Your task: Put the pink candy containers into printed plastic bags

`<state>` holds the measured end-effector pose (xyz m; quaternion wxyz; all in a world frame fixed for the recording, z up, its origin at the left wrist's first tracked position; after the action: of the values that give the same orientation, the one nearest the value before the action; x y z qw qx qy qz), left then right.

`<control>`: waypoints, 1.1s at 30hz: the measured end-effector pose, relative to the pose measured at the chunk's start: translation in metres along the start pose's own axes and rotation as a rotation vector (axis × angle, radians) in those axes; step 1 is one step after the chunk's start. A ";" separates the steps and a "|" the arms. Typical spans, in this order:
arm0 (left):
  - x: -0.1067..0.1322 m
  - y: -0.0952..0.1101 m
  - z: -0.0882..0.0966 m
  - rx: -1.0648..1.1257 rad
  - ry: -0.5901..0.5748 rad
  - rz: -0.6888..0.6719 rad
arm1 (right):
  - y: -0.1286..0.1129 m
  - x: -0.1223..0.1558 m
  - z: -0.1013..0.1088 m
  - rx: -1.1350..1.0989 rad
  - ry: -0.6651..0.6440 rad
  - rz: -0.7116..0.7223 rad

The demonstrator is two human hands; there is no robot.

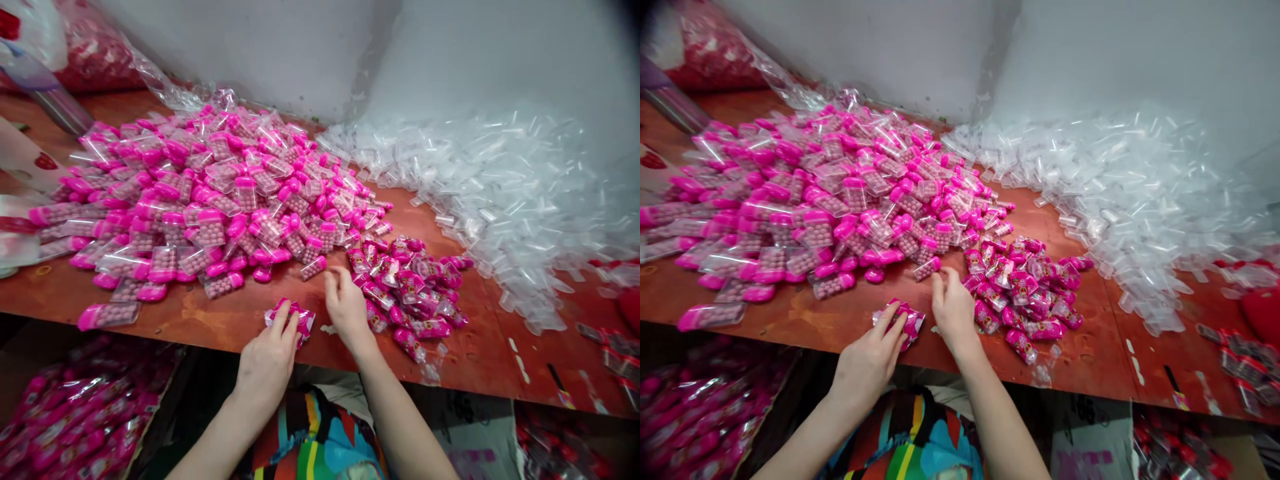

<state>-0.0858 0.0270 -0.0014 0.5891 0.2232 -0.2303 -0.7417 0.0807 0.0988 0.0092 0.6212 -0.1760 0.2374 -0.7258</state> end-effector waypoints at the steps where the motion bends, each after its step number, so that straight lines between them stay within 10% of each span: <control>1: 0.001 -0.001 -0.003 -0.043 -0.002 -0.022 | -0.009 -0.007 -0.013 0.043 -0.031 -0.046; 10: 0.001 0.002 0.007 -0.011 0.121 -0.046 | -0.018 -0.025 -0.028 0.226 -0.088 -0.039; 18: -0.023 0.008 0.029 0.441 0.312 -0.058 | 0.000 0.011 -0.013 -1.022 -0.210 -0.208; 26: -0.035 0.028 0.011 1.460 0.237 0.552 | 0.003 0.033 0.006 -1.305 -0.340 -0.237; 33: -0.038 0.028 0.009 1.644 0.219 0.619 | 0.001 0.041 0.005 -1.169 -0.293 -0.222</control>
<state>-0.0622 0.0590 0.0253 0.4355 0.5734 -0.6829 -0.1234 0.0773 0.0582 0.0112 0.3686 -0.6094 0.4887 -0.5040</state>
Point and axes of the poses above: each hand's wrist, its own x-axis away from the middle knuckle, its own z-axis out of the back of the hand, y = z × x, the point moved 2 cm from there along -x, towards the middle knuckle, and after that the axes turned 12 degrees about x, right-handed, at the moved point
